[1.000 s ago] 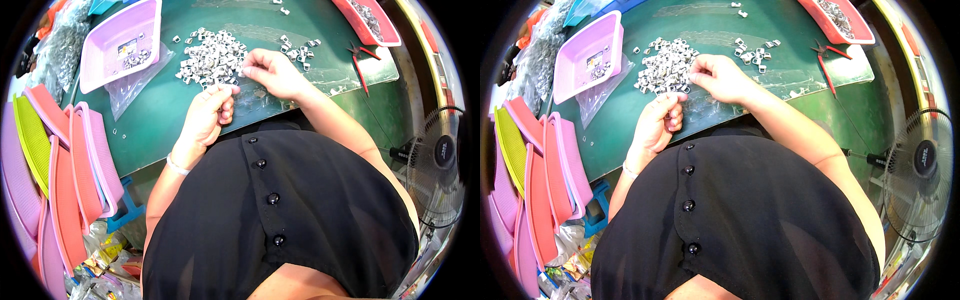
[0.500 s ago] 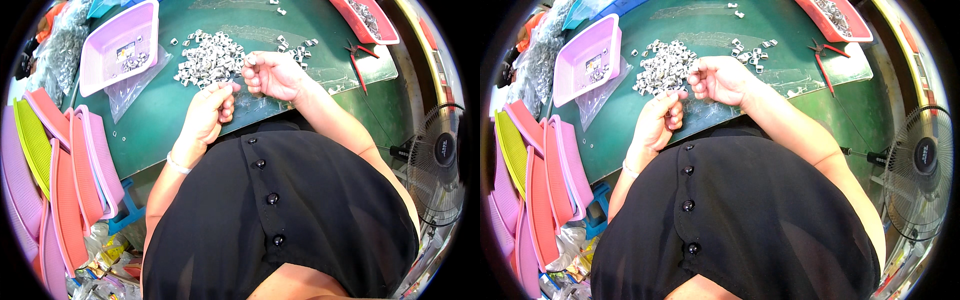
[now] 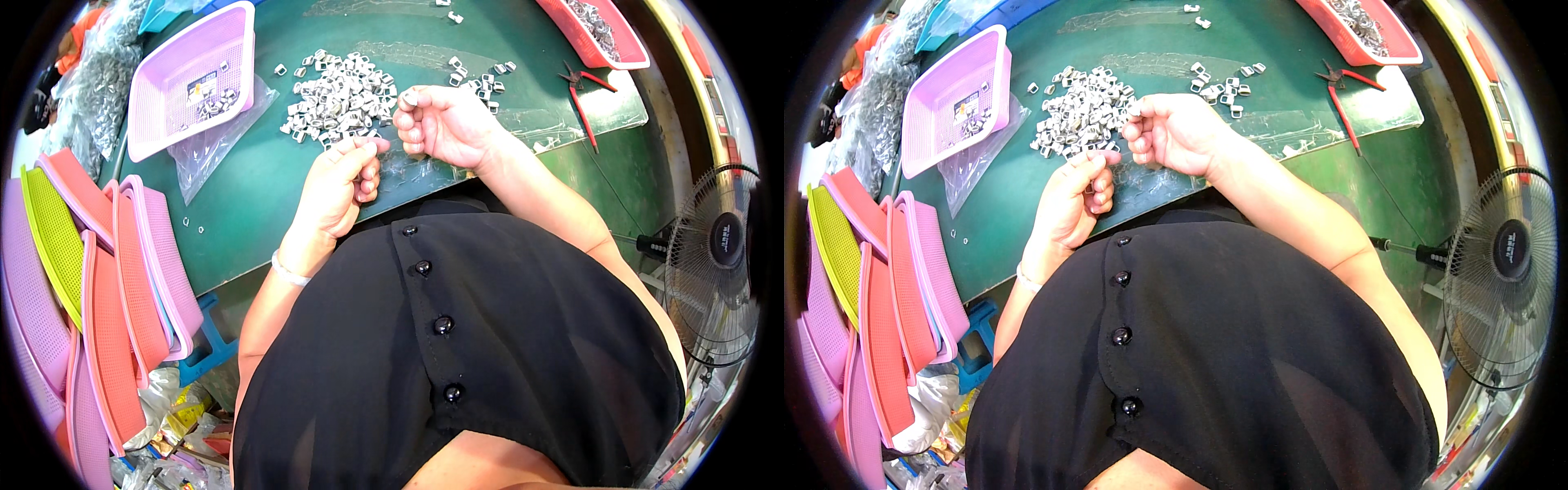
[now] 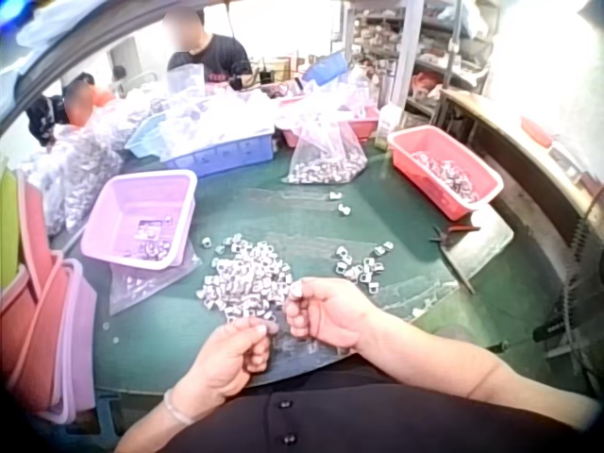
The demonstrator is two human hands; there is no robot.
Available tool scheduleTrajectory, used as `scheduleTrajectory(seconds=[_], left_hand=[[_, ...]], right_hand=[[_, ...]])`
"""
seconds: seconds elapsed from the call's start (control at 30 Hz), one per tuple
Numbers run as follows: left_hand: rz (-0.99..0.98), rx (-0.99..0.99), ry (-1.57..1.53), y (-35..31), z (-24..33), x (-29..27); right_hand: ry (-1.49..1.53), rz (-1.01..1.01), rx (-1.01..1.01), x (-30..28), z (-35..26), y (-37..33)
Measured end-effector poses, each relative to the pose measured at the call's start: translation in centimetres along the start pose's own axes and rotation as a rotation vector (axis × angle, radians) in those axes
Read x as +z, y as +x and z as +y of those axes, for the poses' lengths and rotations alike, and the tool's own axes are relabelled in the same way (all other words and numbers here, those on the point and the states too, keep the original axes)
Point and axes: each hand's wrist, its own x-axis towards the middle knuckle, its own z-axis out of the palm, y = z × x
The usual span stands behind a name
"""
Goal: The person repeatedly picks small metal hardware pieces from a green worktable and assembles them by hand, inserting one piece into another and placing the completed units back on the table. The process is continuous and repetitive throughout the clip.
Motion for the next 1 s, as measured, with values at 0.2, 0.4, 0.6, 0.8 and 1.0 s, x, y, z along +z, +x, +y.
scheduleTrajectory(seconds=[0.2,0.4,0.6,0.8,1.0], left_hand=[[-0.005,-0.002,0.000,-0.1,0.1,0.0],[-0.011,-0.002,0.010,0.0,0.0,-0.1],[-0.024,0.002,0.007,0.0,0.1,-0.1],[-0.012,-0.003,0.008,0.0,0.1,0.0],[-0.019,-0.008,0.001,0.0,0.0,-0.1]], right_hand=[[-0.109,0.101,-0.058,0.1,0.5,0.1],[-0.194,0.212,-0.071,0.1,1.0,0.4],[-0.219,0.216,-0.070,0.3,1.3,0.2],[-0.240,0.034,-0.095,-0.1,1.4,0.1],[-0.285,-0.043,-0.106,-0.2,1.3,-0.1]])
